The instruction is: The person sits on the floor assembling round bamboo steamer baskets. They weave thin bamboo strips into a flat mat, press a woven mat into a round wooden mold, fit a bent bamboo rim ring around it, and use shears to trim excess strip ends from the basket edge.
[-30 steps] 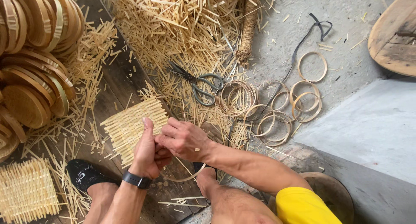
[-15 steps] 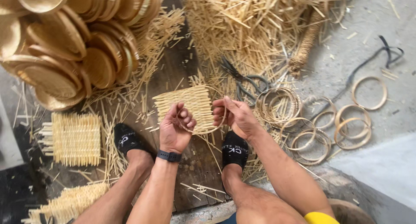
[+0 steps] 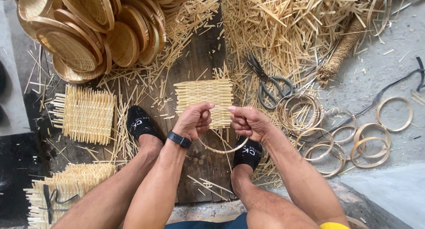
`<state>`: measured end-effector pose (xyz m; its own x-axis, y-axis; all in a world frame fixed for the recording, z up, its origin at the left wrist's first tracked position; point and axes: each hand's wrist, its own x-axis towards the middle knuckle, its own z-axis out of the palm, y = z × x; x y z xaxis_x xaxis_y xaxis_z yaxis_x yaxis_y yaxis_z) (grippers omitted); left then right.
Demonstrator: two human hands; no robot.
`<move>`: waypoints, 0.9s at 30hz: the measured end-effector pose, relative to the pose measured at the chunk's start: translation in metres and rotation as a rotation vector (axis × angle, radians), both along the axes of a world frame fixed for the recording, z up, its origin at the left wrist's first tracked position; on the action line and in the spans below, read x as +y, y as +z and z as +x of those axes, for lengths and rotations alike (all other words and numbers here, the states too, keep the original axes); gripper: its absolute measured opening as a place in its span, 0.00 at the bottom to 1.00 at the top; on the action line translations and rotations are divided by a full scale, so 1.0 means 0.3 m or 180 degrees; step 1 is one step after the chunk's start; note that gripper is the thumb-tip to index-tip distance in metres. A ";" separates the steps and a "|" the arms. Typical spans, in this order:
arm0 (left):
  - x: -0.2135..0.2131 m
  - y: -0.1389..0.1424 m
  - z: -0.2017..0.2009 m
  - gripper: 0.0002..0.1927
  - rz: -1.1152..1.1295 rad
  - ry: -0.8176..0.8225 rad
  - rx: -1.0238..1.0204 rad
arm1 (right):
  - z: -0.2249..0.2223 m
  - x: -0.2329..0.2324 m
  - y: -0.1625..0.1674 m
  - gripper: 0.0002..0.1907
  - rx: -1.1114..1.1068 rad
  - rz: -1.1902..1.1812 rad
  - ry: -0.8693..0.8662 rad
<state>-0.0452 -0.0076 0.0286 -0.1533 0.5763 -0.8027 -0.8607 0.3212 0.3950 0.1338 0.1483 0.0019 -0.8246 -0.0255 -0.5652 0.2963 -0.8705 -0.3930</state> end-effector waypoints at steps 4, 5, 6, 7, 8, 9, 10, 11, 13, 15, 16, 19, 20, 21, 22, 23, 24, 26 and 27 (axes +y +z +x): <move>-0.017 0.024 -0.047 0.19 0.0241 0.0338 -0.0070 | -0.022 0.034 0.125 0.18 -0.0359 0.1117 0.0203; -0.015 0.039 -0.055 0.19 0.0365 0.0480 -0.0062 | -0.029 0.044 0.176 0.18 -0.0447 0.1501 0.0296; -0.021 0.059 -0.062 0.16 0.0339 0.0545 0.0066 | -0.034 0.046 0.229 0.14 -0.0601 0.1931 0.0543; -0.030 0.079 -0.063 0.13 0.0314 0.0624 0.0187 | -0.036 0.054 0.282 0.12 -0.0757 0.2363 0.0806; -0.023 0.097 -0.069 0.12 0.0317 0.0697 0.0310 | -0.044 0.073 0.333 0.13 -0.0913 0.2822 0.1060; -0.023 0.113 -0.073 0.08 0.0443 0.0740 0.0436 | -0.052 0.091 0.377 0.13 -0.1060 0.3019 0.1118; -0.022 0.125 -0.080 0.08 0.0566 0.0795 0.0558 | -0.061 0.109 0.412 0.13 -0.1207 0.3215 0.1187; -0.021 0.133 -0.085 0.13 0.0685 0.0808 0.0671 | -0.068 0.122 0.435 0.13 -0.1378 0.3393 0.1223; -0.045 0.137 -0.105 0.12 0.0390 0.0313 0.1609 | -0.108 0.131 0.433 0.13 -0.1589 0.3555 0.1256; -0.069 0.113 -0.117 0.12 0.0034 0.0055 0.2211 | -0.144 0.131 0.381 0.13 -0.1669 0.3530 0.1129; -0.077 0.089 -0.122 0.11 -0.0162 0.0047 0.2352 | -0.171 0.125 0.335 0.13 -0.1638 0.3428 0.0980; -0.066 -0.016 -0.141 0.14 -0.0727 -0.0105 0.2711 | -0.239 0.085 0.165 0.11 -0.1727 0.3515 0.0555; -0.070 -0.054 -0.136 0.15 -0.0937 -0.0196 0.2798 | -0.244 0.058 0.104 0.10 -0.1805 0.3577 0.0431; -0.073 -0.094 -0.131 0.16 -0.1009 -0.0288 0.3145 | -0.242 0.033 0.044 0.09 -0.1864 0.3836 0.0481; -0.078 -0.127 -0.126 0.16 -0.1065 -0.0371 0.3504 | -0.240 0.010 -0.005 0.09 -0.1908 0.4114 0.0521; -0.083 -0.161 -0.122 0.17 -0.1132 -0.0500 0.3855 | -0.231 -0.004 -0.053 0.08 -0.1969 0.4355 0.0558; -0.087 -0.186 -0.119 0.16 -0.1042 -0.0438 0.3947 | -0.217 -0.008 -0.088 0.08 -0.1905 0.4461 0.0434; -0.104 -0.221 -0.113 0.16 -0.0883 -0.0324 0.4123 | -0.189 -0.021 -0.143 0.09 -0.1770 0.4649 0.0200; -0.107 -0.230 -0.113 0.15 -0.1022 -0.0376 0.4002 | -0.180 -0.017 -0.159 0.10 -0.1695 0.4448 0.0145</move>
